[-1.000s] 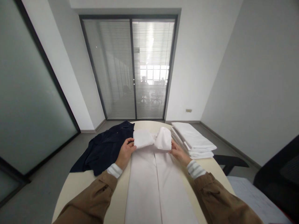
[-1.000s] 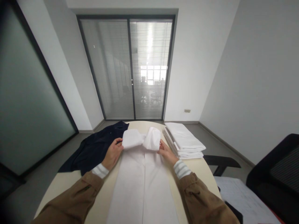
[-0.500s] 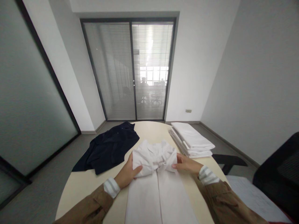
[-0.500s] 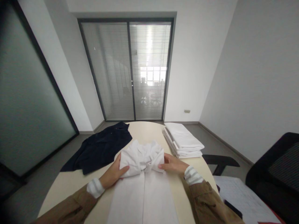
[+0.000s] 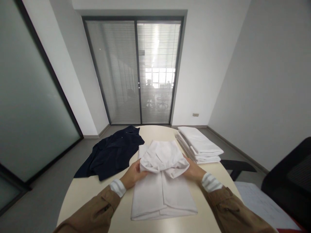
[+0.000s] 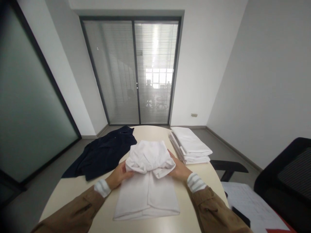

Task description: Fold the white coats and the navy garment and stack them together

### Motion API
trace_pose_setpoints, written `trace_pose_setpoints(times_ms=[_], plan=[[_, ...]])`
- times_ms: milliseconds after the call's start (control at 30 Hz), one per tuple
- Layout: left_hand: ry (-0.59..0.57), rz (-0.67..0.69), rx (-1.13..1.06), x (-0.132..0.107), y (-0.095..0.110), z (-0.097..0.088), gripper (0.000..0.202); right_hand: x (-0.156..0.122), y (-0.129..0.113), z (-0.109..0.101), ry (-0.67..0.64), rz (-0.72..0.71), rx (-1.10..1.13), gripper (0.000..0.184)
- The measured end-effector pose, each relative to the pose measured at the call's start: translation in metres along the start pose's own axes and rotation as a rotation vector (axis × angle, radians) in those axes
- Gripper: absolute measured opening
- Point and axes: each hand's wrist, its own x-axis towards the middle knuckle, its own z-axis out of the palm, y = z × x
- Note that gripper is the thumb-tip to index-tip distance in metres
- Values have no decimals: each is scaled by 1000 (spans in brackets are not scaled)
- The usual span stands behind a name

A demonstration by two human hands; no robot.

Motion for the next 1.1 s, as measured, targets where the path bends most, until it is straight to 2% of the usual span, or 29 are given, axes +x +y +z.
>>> trace_pose_setpoints(times_ms=[67,200,267,333,400,433,567,633,733,833,900,967,1100], plan=[[-48,23,17,-5,4,-4,67,-6,-6,-2,-62,6,-3,91],[-120,42,37,-10,11,-13,67,-13,-21,-1,-222,101,205,89],[-67,77,97,-10,12,-14,67,-14,-26,1,-221,91,246,84],[50,80,198,-8,12,-11,53,-12,-27,3,-197,12,217,82],[185,40,294,-5,10,-8,30,-9,-25,5,-156,-46,164,83],[251,12,322,-4,9,-6,26,-7,-22,7,-115,-41,136,79],[488,-44,354,-3,2,0,39,0,-4,11,171,90,26,43],[563,-57,360,-5,0,1,44,2,4,13,287,128,-29,45],[538,-142,342,-7,-1,5,48,4,12,15,366,176,-87,54],[488,-212,332,-8,-2,7,52,5,12,19,365,214,-142,63],[489,-212,341,-7,-3,7,54,5,11,21,364,240,-191,64],[491,-211,339,-7,-4,6,53,6,11,23,373,274,-249,58],[486,-257,246,-6,-1,5,54,6,10,24,338,336,-392,29]])
